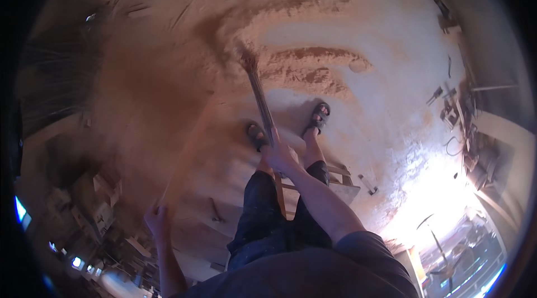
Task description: The person sweeps sawdust and debris across a workshop floor using a long-handled broom. They move a bucket and a wooden stool out of the way to clear the area, then continue sweeping the remaining dust into a pile.
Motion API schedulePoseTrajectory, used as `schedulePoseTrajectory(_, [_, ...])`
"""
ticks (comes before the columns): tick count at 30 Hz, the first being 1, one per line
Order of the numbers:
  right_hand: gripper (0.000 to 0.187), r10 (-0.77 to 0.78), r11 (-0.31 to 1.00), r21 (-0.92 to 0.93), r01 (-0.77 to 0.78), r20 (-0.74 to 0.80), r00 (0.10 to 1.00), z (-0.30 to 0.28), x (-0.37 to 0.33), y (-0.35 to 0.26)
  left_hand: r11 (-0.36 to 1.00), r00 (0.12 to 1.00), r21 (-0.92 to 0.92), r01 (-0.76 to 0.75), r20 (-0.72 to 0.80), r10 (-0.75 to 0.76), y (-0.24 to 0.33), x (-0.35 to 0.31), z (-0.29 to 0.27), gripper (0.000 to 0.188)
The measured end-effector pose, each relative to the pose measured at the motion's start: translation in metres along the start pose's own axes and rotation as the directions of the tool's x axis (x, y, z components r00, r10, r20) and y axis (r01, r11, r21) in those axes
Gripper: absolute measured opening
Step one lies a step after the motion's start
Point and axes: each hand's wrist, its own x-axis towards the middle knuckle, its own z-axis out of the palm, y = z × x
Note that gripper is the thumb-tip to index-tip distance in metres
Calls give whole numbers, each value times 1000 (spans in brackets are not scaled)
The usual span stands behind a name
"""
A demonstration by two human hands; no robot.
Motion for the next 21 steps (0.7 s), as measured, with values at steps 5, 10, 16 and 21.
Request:
schedulePoseTrajectory(5, [97, -135, 991, -12, 136, -205, 969, 20, -11, 36, 999, 998, 23, -27, 56, 25, 7, 13, -37, 40])
schedulePoseTrajectory(10, [102, -146, 940, 162, 299, -599, 787, -53, 112, 58, 992, 998, -116, -55, -28, 52, 1, 13, -21, 39])
schedulePoseTrajectory(16, [102, -132, 978, 113, 175, -314, 940, -31, 142, -69, 983, 1000, -181, 1, 25, 4, -3, 7, -10, 35])
schedulePoseTrajectory(21, [102, -207, 960, -217, 177, -125, 970, 51, 56, -111, 980, 999, -196, 30, 25, -26, -34, 2, -14, 34])
